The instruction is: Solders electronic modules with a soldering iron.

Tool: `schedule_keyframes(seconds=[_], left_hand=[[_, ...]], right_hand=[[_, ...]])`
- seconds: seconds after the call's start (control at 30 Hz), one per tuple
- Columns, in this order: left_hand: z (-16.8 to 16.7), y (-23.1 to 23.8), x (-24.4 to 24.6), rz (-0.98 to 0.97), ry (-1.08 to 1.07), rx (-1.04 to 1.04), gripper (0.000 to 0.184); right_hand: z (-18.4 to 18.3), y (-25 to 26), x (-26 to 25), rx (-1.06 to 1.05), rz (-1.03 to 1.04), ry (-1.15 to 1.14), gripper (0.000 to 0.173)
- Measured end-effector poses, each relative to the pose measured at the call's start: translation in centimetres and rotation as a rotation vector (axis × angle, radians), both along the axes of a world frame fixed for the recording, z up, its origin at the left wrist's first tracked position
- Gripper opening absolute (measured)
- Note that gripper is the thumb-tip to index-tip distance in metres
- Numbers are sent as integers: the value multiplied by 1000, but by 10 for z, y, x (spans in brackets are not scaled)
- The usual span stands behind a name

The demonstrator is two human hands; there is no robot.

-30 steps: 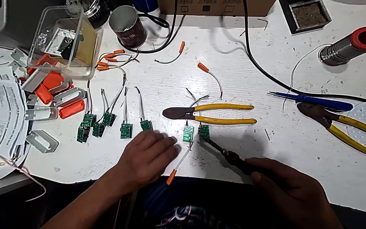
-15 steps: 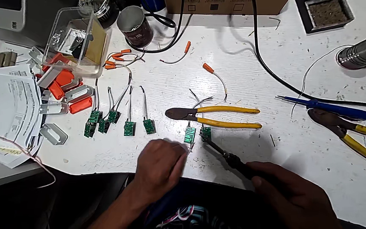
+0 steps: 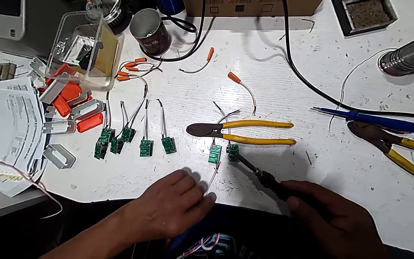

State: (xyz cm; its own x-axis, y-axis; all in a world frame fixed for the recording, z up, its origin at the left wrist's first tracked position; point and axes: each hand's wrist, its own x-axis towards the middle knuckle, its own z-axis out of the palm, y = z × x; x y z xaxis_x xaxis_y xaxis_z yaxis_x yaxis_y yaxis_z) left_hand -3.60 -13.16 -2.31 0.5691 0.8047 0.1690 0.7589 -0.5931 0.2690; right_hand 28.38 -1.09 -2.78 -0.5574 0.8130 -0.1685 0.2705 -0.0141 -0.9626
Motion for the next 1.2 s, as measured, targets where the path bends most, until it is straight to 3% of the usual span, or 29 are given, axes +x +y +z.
schedule_keyframes(seconds=[0.37, 0.57, 1.2], left_hand=[[-22, 8, 17, 10, -127, 235, 17], [-25, 21, 15, 52, -91, 335, 16], [-26, 28, 12, 47, -56, 406, 12]], right_hand=[[1, 1, 0, -35, 6, 35, 22], [-1, 0, 2, -4, 17, 48, 23], [-4, -2, 1, 43, 43, 11, 24]])
